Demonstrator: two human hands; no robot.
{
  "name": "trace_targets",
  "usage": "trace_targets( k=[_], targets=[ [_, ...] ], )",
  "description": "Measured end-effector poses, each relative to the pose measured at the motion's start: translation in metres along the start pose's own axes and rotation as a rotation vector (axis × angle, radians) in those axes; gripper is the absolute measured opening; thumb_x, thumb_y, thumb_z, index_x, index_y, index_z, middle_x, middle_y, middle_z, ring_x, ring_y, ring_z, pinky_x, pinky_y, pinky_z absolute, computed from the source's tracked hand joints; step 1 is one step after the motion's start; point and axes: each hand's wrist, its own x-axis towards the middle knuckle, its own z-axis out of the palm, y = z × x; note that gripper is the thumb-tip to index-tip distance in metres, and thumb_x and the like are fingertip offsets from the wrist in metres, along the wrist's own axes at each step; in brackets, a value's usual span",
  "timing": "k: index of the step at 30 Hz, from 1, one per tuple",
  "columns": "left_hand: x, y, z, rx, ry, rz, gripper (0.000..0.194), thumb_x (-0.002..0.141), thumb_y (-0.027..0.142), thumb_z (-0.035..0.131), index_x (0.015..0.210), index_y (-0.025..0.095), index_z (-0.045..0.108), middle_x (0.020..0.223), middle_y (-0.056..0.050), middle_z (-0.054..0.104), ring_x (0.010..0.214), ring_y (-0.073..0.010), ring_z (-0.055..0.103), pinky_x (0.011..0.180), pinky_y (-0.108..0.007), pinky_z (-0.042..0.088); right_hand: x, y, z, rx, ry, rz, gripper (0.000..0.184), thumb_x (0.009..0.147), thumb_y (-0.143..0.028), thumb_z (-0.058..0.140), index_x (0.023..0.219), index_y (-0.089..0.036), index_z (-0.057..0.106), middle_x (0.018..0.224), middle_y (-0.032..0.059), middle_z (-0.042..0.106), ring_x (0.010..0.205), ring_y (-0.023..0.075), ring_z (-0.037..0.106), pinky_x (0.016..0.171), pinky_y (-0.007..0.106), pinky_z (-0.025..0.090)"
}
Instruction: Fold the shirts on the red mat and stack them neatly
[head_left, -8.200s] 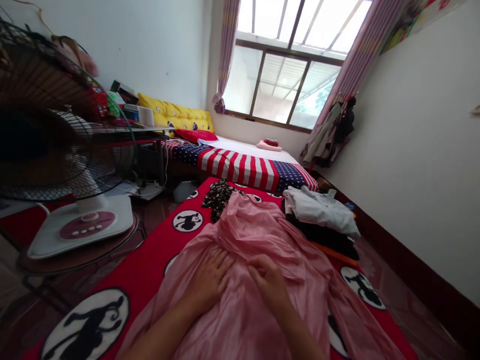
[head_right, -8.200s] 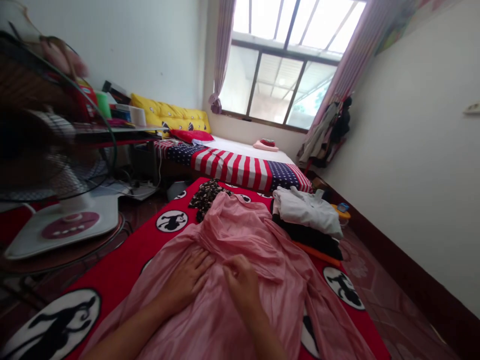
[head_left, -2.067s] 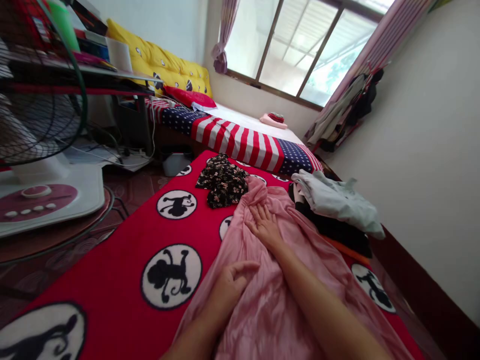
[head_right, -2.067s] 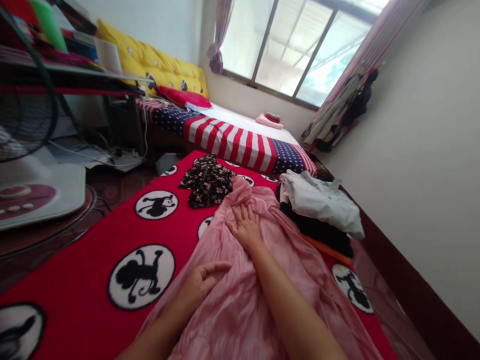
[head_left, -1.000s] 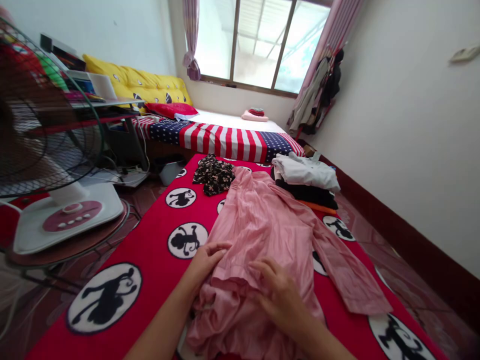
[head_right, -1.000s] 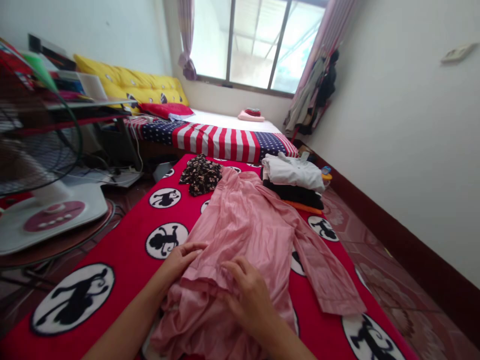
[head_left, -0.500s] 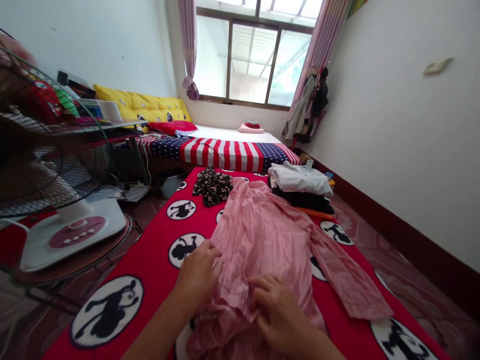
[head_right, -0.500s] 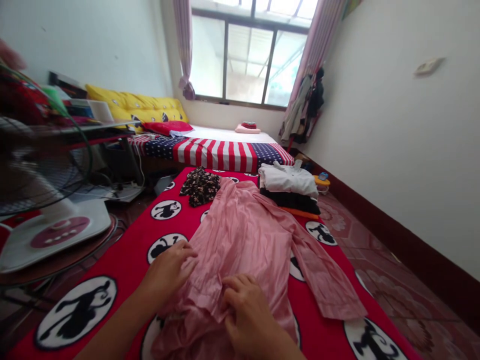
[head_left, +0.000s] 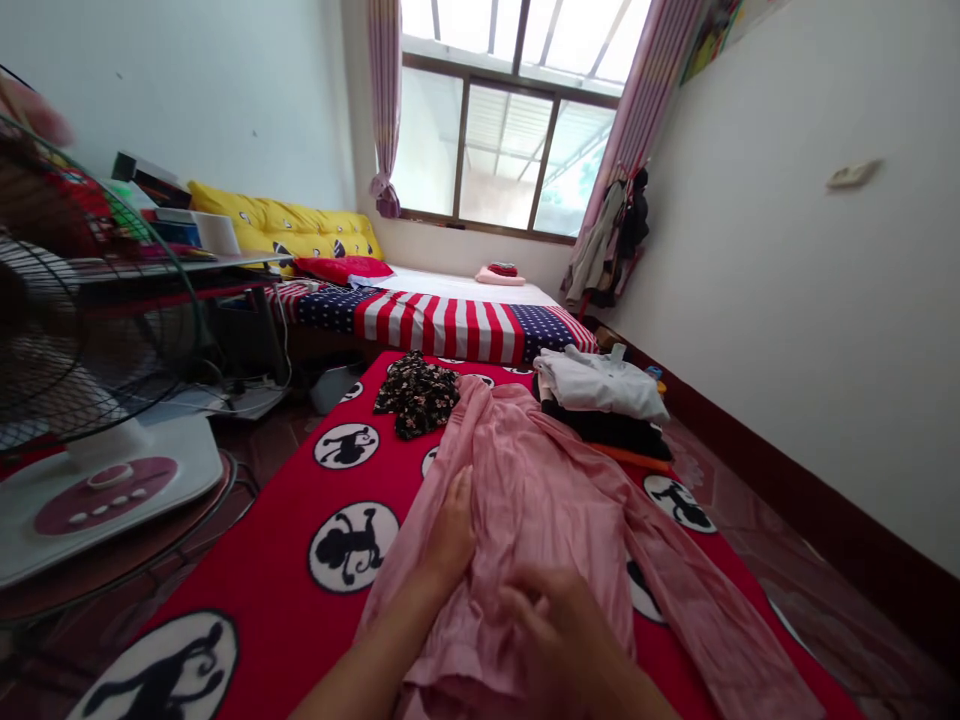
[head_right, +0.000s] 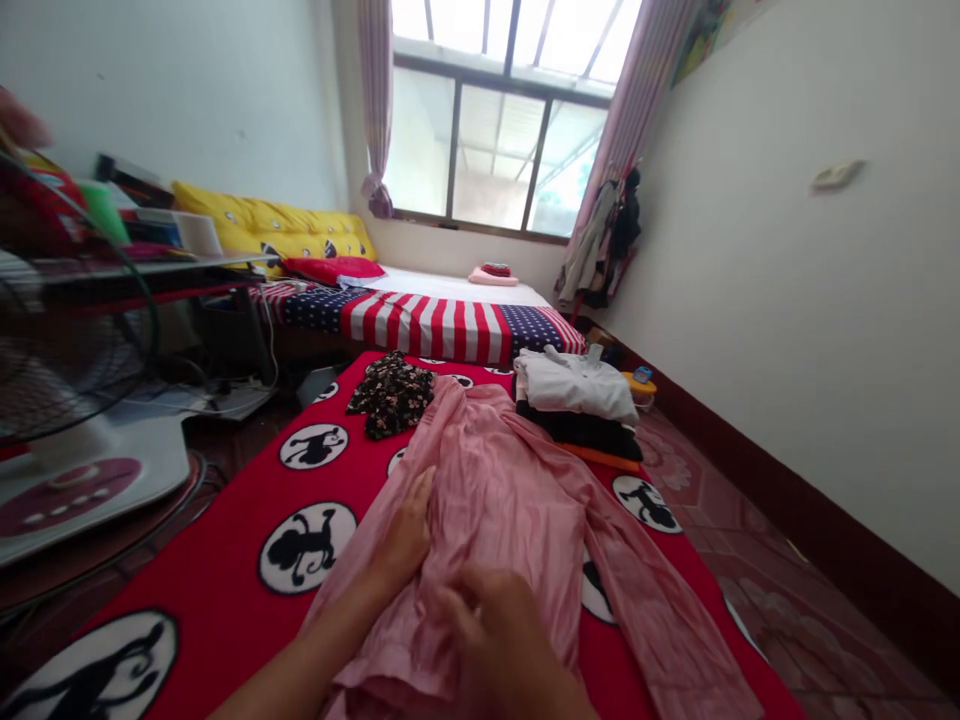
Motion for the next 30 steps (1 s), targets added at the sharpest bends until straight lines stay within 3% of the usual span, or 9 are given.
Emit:
trace_targets(
  k=[3,6,10,13,16,23,27,30],
  targets=[
    [-0.004,-0.006,-0.001,0.000,0.014,0.039,0.069,0.077,0.007,0.039,0.145,0.013,0.033,0.150,-0.012,0.037,0.140,-0.0246,0.030,0.117,-0.043,0.024,0.053,-0.005,-0.001,-0.028,0.210,-0.104,0.027,0.090,-0.025,0.046,0.110,-0.020,0.063,0.112,0.0066,0.067,0.104,0.0183,0.061,0.091,0.030,0.044],
    [-0.002,-0.002,-0.004,0.037,-0.044,0.043,0.064,0.082,0.019,0.046,0.144,0.012,0.035,0.148,-0.014,0.039,0.138,-0.0274,0.034,0.115,-0.040,0.028,0.101,0.010,0.010,-0.178,0.132,-0.194,0.050,0.089,-0.027,0.047,0.139,-0.019,0.043,0.146,0.0092,0.042,0.136,0.0195,0.036,0.111,0.038,0.029],
    [-0.002,0.003,-0.006,0.279,-0.083,0.023,0.079,0.076,0.045,0.061,0.143,0.009,0.037,0.149,-0.018,0.035,0.139,-0.0323,0.030,0.115,-0.047,0.022,0.135,0.060,0.014,-0.492,0.005,-0.008,0.056,0.094,-0.046,0.038,0.146,-0.026,0.032,0.156,0.0060,0.024,0.145,0.0225,0.016,0.115,0.049,0.015],
    [-0.006,0.004,-0.006,0.430,-0.112,0.018,0.095,0.068,0.062,0.064,0.144,0.011,0.038,0.152,-0.018,0.029,0.142,-0.0355,0.022,0.116,-0.049,0.015,0.143,0.095,0.004,-0.634,0.028,0.159,0.056,0.097,-0.048,0.028,0.149,-0.027,0.025,0.158,0.0042,0.016,0.145,0.0223,0.011,0.114,0.051,0.015],
    [-0.008,0.006,-0.007,0.492,-0.144,0.031,0.102,0.062,0.073,0.063,0.144,0.017,0.039,0.155,-0.015,0.022,0.143,-0.0368,0.014,0.115,-0.051,0.009,0.146,0.111,-0.001,-0.665,0.039,0.198,0.056,0.097,-0.049,0.023,0.149,-0.028,0.022,0.158,0.0019,0.015,0.145,0.0218,0.011,0.113,0.053,0.015],
    [-0.014,0.002,-0.021,0.501,-0.254,0.110,0.110,0.052,0.080,0.064,0.144,0.026,0.038,0.157,-0.014,0.019,0.144,-0.0383,0.010,0.114,-0.054,0.004,0.147,0.107,-0.001,-0.680,0.049,0.212,0.057,0.097,-0.052,0.022,0.149,-0.029,0.024,0.158,0.0035,0.016,0.145,0.0236,0.013,0.113,0.052,0.014],
    [-0.018,0.001,-0.026,0.515,-0.276,0.139,0.111,0.053,0.082,0.061,0.145,0.024,0.036,0.157,-0.014,0.019,0.144,-0.0380,0.009,0.114,-0.053,0.001,0.146,0.081,-0.003,-0.690,0.026,0.262,0.059,0.095,-0.051,0.028,0.147,-0.025,0.031,0.158,0.0082,0.016,0.145,0.0300,0.009,0.110,0.060,0.009],
    [-0.017,0.003,-0.025,0.529,-0.270,0.138,0.112,0.055,0.080,0.062,0.147,0.023,0.033,0.158,-0.014,0.014,0.144,-0.0383,0.006,0.114,-0.053,0.000,0.139,0.054,0.009,-0.706,0.158,0.116,0.056,0.095,-0.042,0.034,0.147,-0.022,0.031,0.158,0.0086,0.014,0.146,0.0274,0.005,0.113,0.057,0.004]
  ],
)
